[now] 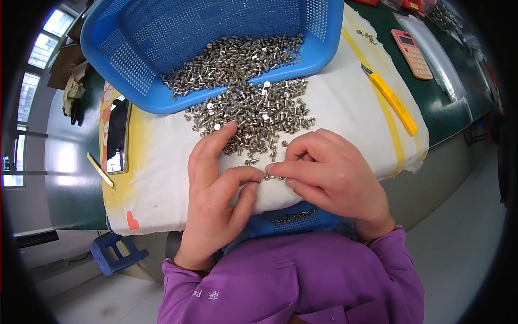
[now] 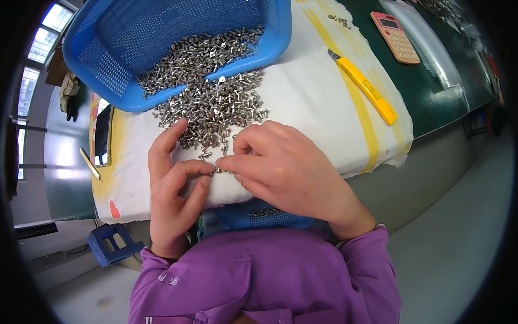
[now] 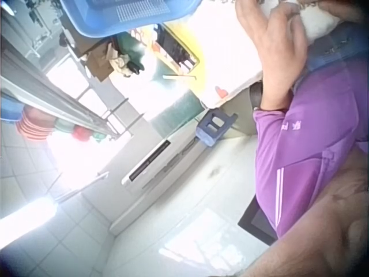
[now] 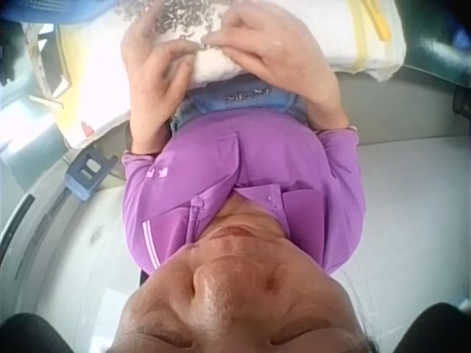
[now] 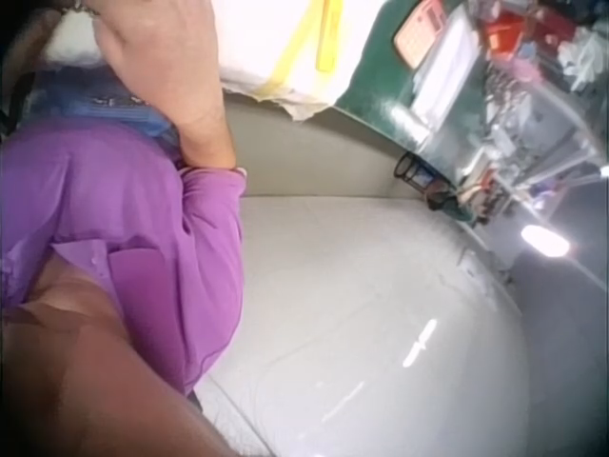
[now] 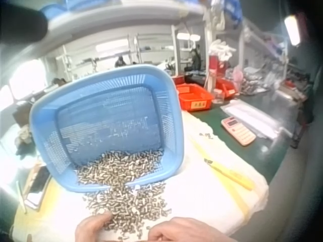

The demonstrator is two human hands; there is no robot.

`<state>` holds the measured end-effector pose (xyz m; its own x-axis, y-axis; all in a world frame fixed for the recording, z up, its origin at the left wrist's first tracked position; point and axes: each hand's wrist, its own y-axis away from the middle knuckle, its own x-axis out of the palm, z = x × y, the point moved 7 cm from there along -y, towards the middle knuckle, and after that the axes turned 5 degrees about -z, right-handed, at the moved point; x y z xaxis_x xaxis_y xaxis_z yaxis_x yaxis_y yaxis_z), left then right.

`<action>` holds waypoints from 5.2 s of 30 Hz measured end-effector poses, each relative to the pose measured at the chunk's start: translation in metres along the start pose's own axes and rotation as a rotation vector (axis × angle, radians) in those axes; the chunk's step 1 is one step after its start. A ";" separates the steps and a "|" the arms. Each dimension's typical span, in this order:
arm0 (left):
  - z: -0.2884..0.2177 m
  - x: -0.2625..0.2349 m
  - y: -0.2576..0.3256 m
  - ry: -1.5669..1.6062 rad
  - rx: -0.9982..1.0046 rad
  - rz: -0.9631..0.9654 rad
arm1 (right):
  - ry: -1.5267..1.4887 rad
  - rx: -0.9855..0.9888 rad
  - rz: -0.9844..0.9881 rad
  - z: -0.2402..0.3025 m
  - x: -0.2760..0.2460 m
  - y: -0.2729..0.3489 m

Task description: Inspecting and sorting small metal components on a workbench in a manufacturing environment.

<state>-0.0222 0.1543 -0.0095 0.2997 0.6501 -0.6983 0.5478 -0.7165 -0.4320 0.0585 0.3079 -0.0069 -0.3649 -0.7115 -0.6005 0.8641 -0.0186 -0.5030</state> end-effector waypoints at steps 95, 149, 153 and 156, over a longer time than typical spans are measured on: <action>0.003 0.004 -0.004 -0.089 -0.037 -0.041 | 0.110 0.102 -0.117 -0.001 0.011 -0.009; 0.016 -0.010 0.007 0.013 -0.090 -0.055 | 0.053 0.031 -0.061 0.003 0.010 -0.007; 0.016 -0.008 0.005 0.008 -0.103 -0.058 | 0.054 0.036 -0.056 0.003 0.011 -0.007; 0.013 -0.008 0.003 -0.001 -0.096 -0.063 | 0.050 0.028 -0.067 0.004 0.010 -0.008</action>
<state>-0.0334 0.1438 -0.0132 0.2613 0.6930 -0.6720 0.6381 -0.6463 -0.4184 0.0493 0.2976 -0.0066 -0.4384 -0.6723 -0.5965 0.8463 -0.0853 -0.5258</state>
